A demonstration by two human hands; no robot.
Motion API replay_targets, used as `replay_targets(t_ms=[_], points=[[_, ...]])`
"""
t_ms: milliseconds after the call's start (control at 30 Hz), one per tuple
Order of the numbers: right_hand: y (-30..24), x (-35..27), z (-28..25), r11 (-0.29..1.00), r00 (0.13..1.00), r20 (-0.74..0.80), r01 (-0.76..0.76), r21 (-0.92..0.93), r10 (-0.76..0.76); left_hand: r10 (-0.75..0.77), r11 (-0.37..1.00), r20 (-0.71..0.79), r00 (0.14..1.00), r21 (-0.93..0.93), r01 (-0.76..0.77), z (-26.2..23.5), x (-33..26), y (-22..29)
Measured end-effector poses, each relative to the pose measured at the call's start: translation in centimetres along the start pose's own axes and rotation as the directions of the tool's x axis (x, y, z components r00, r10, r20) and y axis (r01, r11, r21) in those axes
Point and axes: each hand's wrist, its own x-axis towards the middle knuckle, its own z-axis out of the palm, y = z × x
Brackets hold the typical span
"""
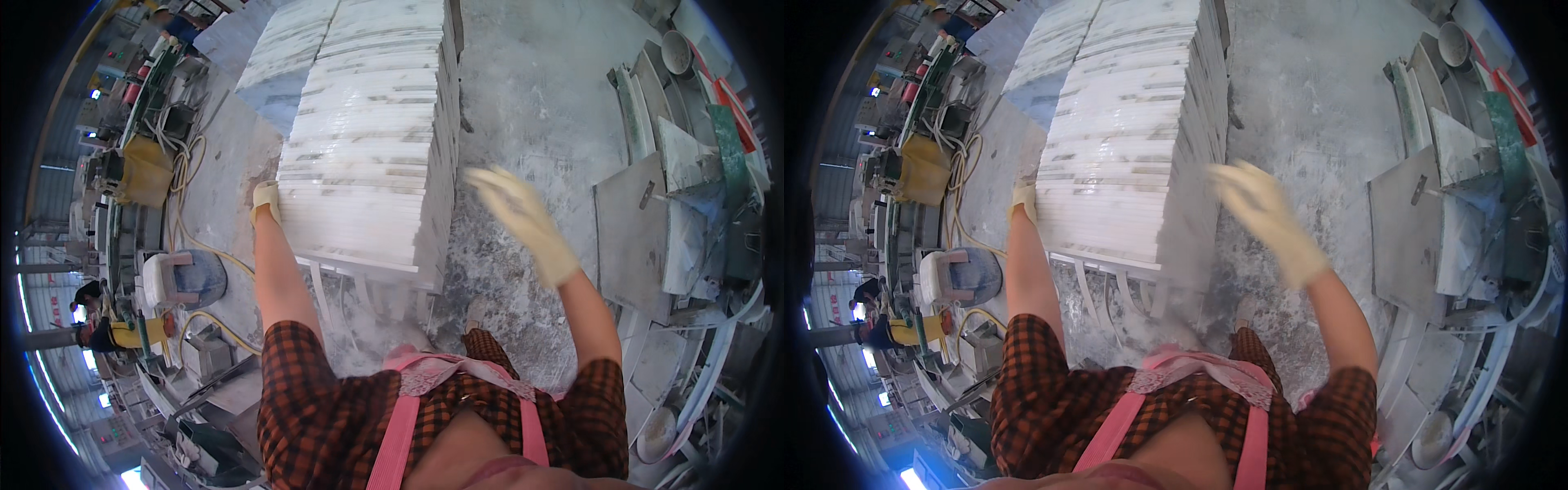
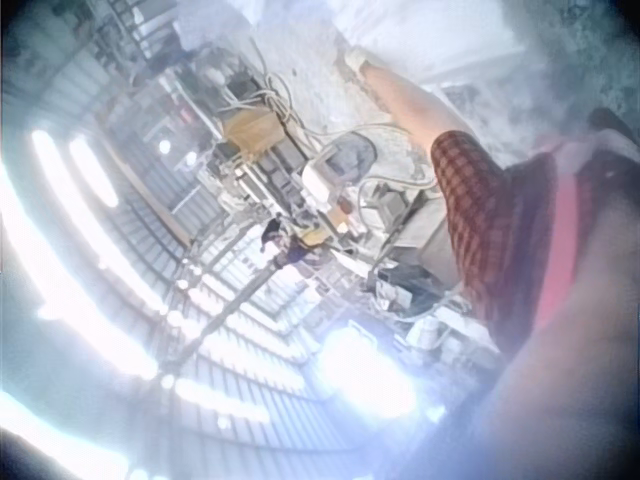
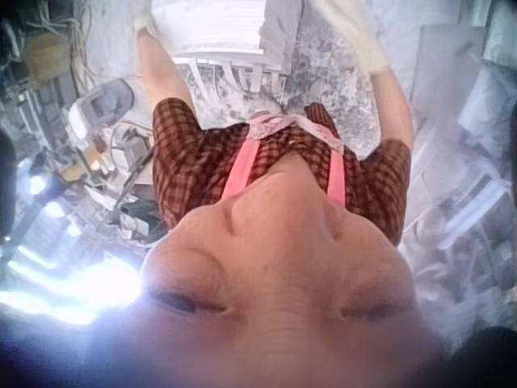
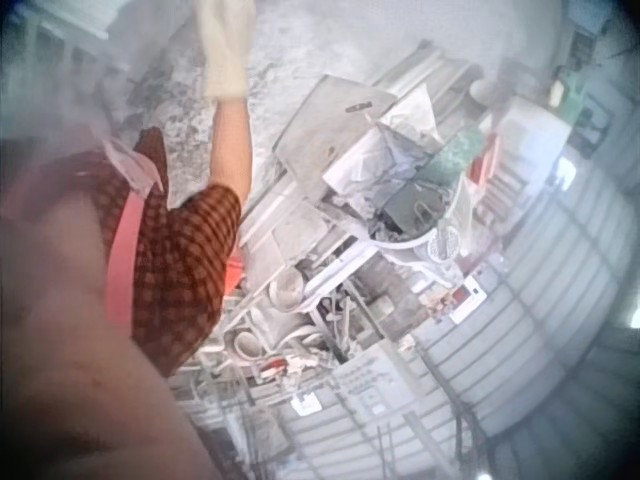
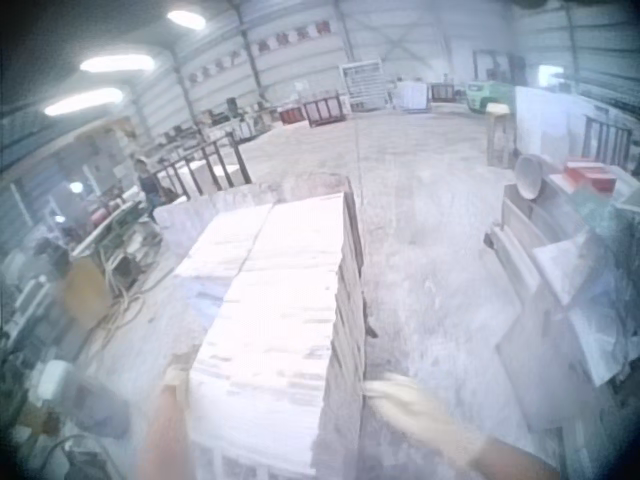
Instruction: The person repeatedly picks rectangular marble-like tiles from a conveyor, turns them over, and stacks them on a growing pile. The person also wipes the top of the stack with gloved hands between placements.
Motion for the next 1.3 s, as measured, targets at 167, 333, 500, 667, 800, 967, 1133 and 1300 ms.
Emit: replay_targets(t_ms=[167,333,500,667,800,967,1133,1300], points=[[8.4,-24.8,-6.6,0.721,0.464,-0.624,-0.649,0.243,0.629,0.084,0.996,-0.256,0.963,0.029,-0.079,0.9,-0.3,-1.2],[12.8,-31.8,-11.6,0.589,0.348,-0.531,-0.704,0.396,0.773,0.027,1.0,-0.278,0.96,-0.005,-0.03,0.5,-3.2,0.8],[11.4,-16.5,-15.8,0.756,0.638,-0.489,-0.65,0.072,0.595,-0.01,0.997,-0.289,0.957,-0.074,-0.012,0.6,-5.0,2.1],[9.8,3.8,-17.1,0.493,0.988,0.054,0.119,-0.862,-0.144,-0.036,0.967,-0.259,0.965,-0.253,-0.032,0.8,-5.8,1.1],[9.0,23.2,-14.6,0.935,0.979,-0.193,-0.012,-0.355,-0.06,-0.024,0.936,-0.178,0.984,-0.35,-0.04,0.6,-6.6,0.6],[6.6,37.0,-9.0,0.731,0.882,0.02,0.403,-0.551,-0.471,-0.105,0.931,-0.179,0.978,-0.362,0.034,0.1,-9.3,2.3],[5.1,40.7,-3.3,0.551,0.769,0.34,0.63,-0.547,-0.542,-0.162,0.898,-0.182,0.97,-0.435,0.068,-0.1,-10.9,4.3],[5.3,41.1,-1.3,0.389,0.574,0.528,0.817,-0.426,-0.626,-0.129,0.914,-0.138,0.982,-0.402,0.063,-1.0,-11.8,5.4]])
